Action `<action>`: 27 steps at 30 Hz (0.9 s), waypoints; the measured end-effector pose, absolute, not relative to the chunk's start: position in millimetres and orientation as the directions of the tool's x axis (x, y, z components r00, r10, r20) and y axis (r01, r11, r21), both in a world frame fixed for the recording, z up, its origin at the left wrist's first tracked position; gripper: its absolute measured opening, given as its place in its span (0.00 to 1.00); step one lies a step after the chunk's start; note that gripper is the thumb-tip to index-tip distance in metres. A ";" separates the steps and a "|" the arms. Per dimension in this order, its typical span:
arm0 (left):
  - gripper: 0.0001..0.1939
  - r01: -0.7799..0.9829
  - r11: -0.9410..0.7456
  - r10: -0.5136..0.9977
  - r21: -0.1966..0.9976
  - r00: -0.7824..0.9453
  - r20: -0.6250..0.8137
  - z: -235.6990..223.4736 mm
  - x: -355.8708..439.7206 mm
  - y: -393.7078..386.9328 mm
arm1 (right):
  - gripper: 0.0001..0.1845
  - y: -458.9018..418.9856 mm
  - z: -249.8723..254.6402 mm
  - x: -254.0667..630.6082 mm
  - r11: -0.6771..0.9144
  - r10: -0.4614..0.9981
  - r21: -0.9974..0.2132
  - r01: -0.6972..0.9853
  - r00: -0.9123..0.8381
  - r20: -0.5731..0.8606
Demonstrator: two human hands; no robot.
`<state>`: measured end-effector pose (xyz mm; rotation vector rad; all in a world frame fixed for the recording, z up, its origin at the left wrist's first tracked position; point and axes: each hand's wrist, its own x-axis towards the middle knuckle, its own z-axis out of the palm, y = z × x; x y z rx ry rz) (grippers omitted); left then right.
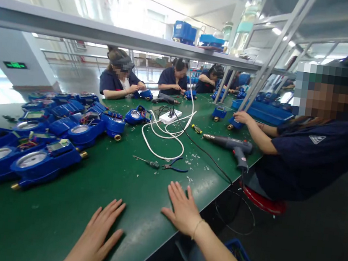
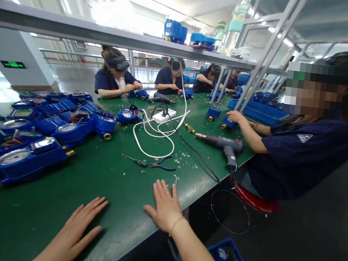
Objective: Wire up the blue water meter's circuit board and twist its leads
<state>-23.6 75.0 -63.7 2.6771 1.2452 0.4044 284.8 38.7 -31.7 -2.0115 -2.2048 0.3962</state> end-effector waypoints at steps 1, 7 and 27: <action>0.29 0.718 -0.643 0.765 0.266 0.621 0.172 -64.3 -24.2 74.3 | 0.40 46.3 -33.6 298.2 0.032 0.995 -0.254 0.967 -0.054 -0.080; 0.26 0.674 -0.664 0.741 0.323 0.651 0.166 -60.2 -19.3 73.0 | 0.34 81.8 -40.1 338.6 -0.162 0.985 -0.161 0.974 0.169 0.033; 0.19 0.521 -0.727 0.659 0.447 0.713 0.241 -69.6 -1.2 80.9 | 0.07 145.7 -39.9 206.0 0.288 0.944 -0.303 0.908 -0.217 0.248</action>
